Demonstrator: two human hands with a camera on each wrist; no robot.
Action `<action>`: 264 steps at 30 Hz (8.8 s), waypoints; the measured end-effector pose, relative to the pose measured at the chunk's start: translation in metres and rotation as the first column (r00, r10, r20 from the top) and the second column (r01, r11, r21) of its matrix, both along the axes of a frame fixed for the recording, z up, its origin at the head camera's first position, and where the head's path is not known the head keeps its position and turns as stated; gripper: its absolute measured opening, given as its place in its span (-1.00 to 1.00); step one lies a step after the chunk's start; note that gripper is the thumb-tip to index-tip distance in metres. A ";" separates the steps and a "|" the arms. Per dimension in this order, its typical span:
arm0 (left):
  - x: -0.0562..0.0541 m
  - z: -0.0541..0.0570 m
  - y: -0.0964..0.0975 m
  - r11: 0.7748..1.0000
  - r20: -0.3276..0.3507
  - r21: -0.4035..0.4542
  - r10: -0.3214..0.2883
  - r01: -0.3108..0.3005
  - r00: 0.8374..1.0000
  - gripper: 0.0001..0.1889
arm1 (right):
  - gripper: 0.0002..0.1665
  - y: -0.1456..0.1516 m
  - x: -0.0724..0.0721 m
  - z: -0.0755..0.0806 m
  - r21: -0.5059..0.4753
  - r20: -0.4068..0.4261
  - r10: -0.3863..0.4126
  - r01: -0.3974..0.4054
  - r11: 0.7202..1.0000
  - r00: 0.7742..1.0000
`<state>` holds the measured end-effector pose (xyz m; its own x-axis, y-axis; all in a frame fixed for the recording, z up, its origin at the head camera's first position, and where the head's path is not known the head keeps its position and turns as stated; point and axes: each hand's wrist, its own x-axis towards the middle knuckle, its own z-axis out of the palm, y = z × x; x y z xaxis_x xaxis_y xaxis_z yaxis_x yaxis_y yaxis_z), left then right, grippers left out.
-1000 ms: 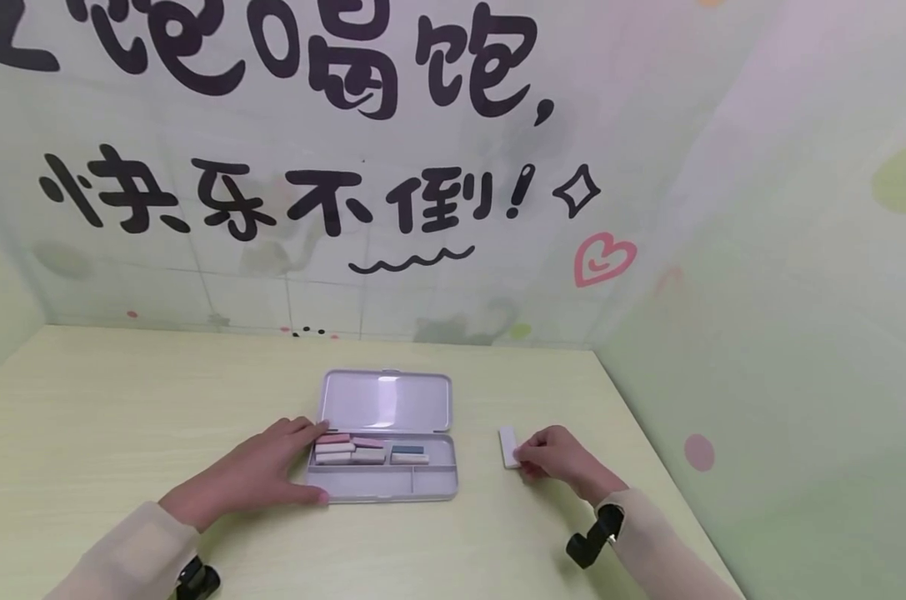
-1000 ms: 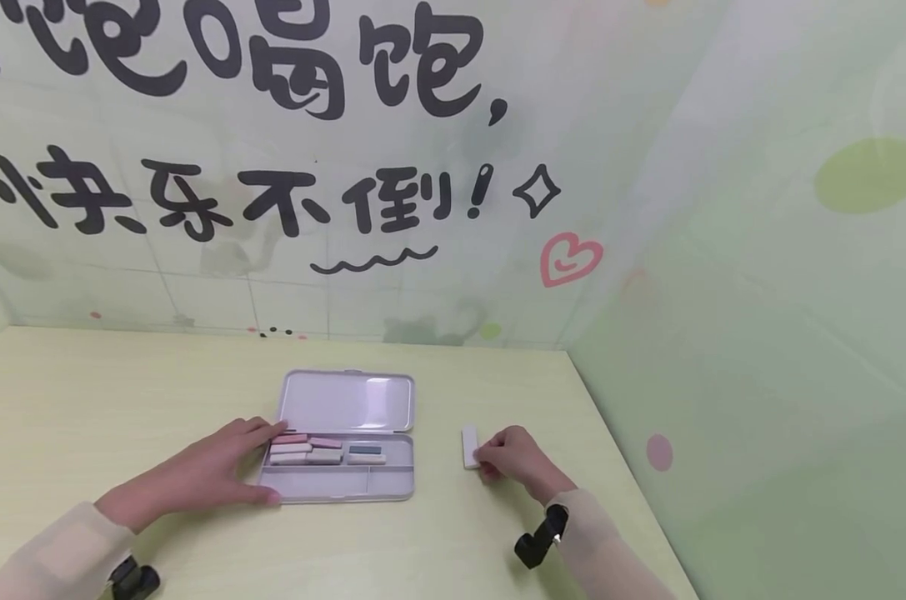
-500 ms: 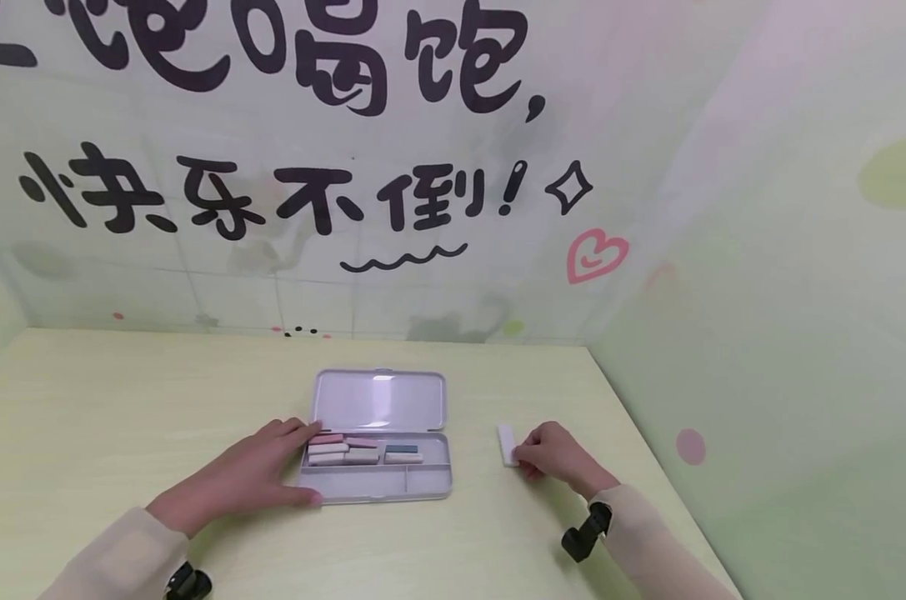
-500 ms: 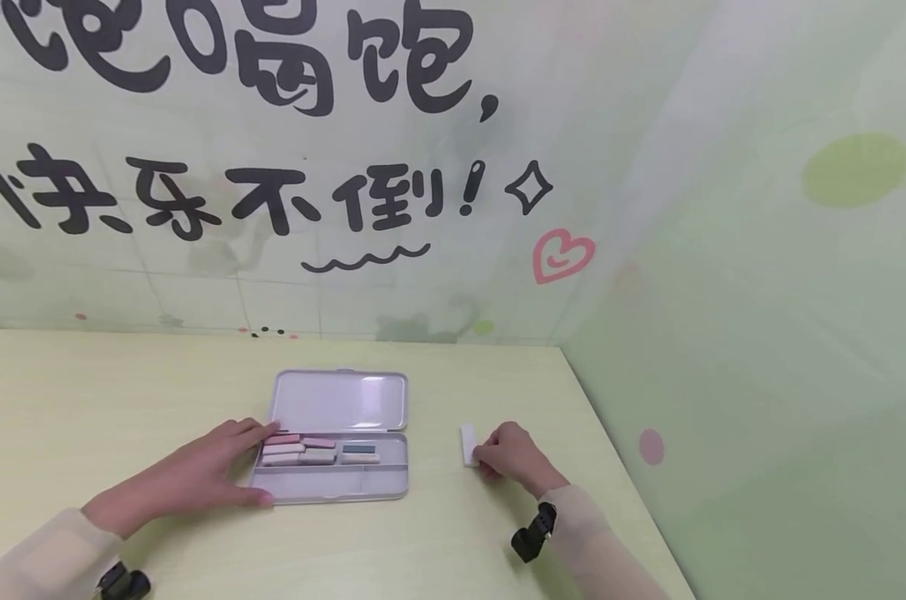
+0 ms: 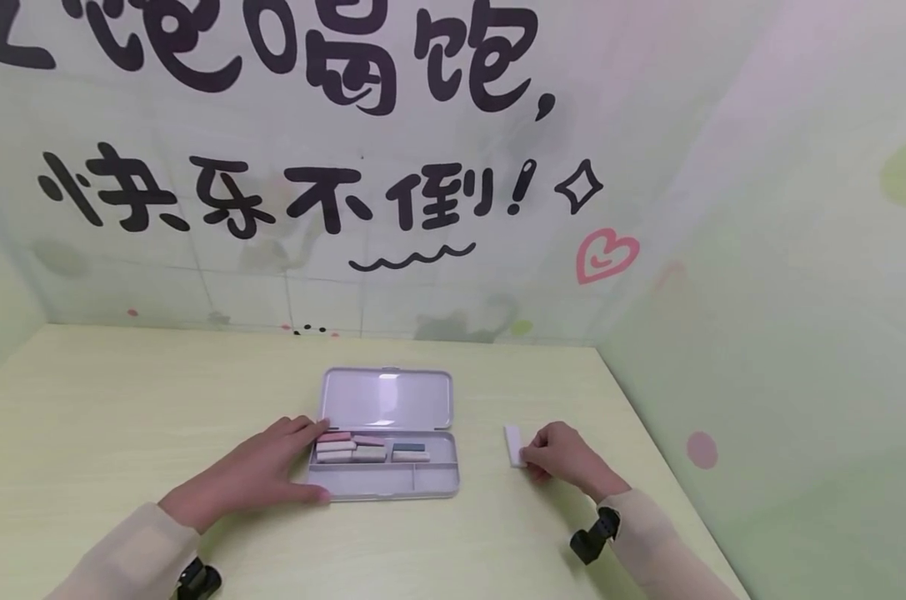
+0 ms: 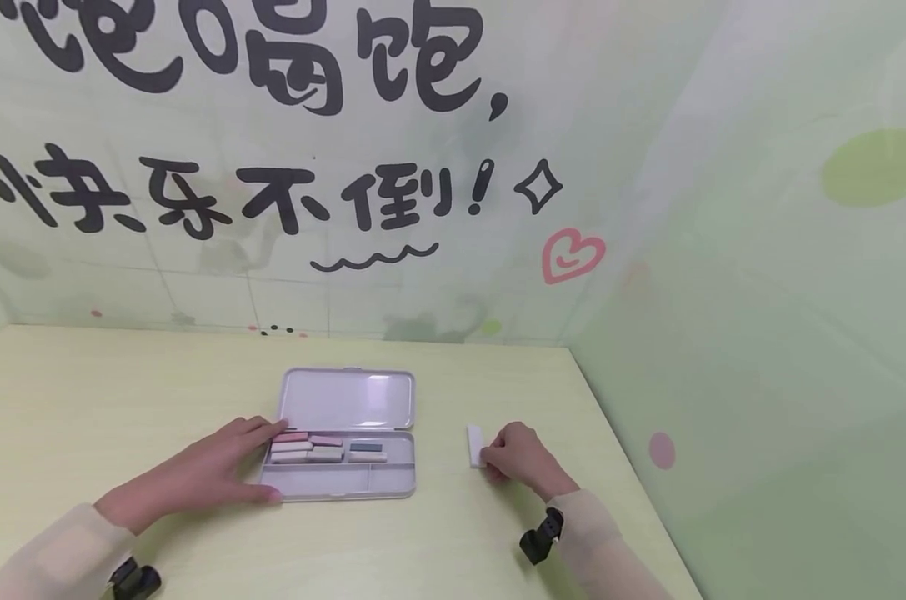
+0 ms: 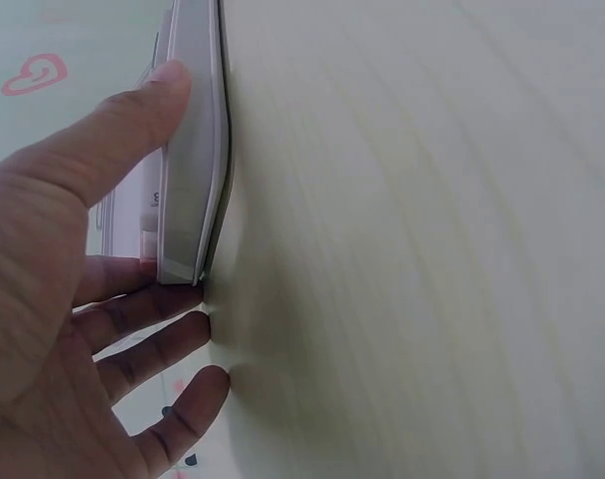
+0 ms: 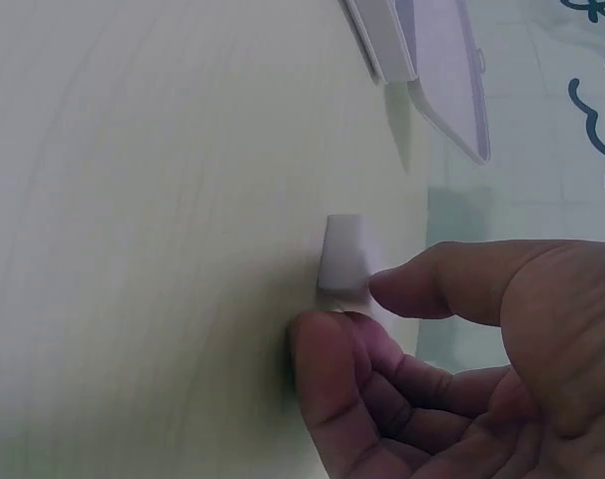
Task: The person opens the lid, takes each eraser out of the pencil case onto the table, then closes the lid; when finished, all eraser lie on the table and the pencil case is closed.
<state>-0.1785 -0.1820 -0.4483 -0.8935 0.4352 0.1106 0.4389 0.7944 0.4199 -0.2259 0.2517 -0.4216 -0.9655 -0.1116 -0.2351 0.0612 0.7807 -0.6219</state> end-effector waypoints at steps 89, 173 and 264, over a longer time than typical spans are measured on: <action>0.004 0.005 0.004 1.000 0.022 -0.003 0.009 -0.009 1.000 0.09 | -0.54 0.025 -0.030 0.007 0.006 -0.299 0.478 -0.500 0.866 0.826; 0.005 0.003 0.002 1.000 0.063 -0.011 0.028 -0.027 0.998 0.08 | -0.25 -0.094 -0.017 0.019 0.851 -0.247 0.965 -0.459 0.257 0.082; 0.006 0.006 0.004 0.999 0.055 -0.025 0.041 -0.040 0.998 0.08 | -0.64 0.029 0.037 0.008 0.250 -0.075 0.640 -0.607 0.754 0.765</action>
<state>-0.1720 -0.1779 -0.4418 -0.9148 0.4008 0.0506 0.3831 0.8211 0.4231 -0.1886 0.2807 -0.4138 -0.7214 -0.6680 -0.1826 -0.5618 0.7187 -0.4098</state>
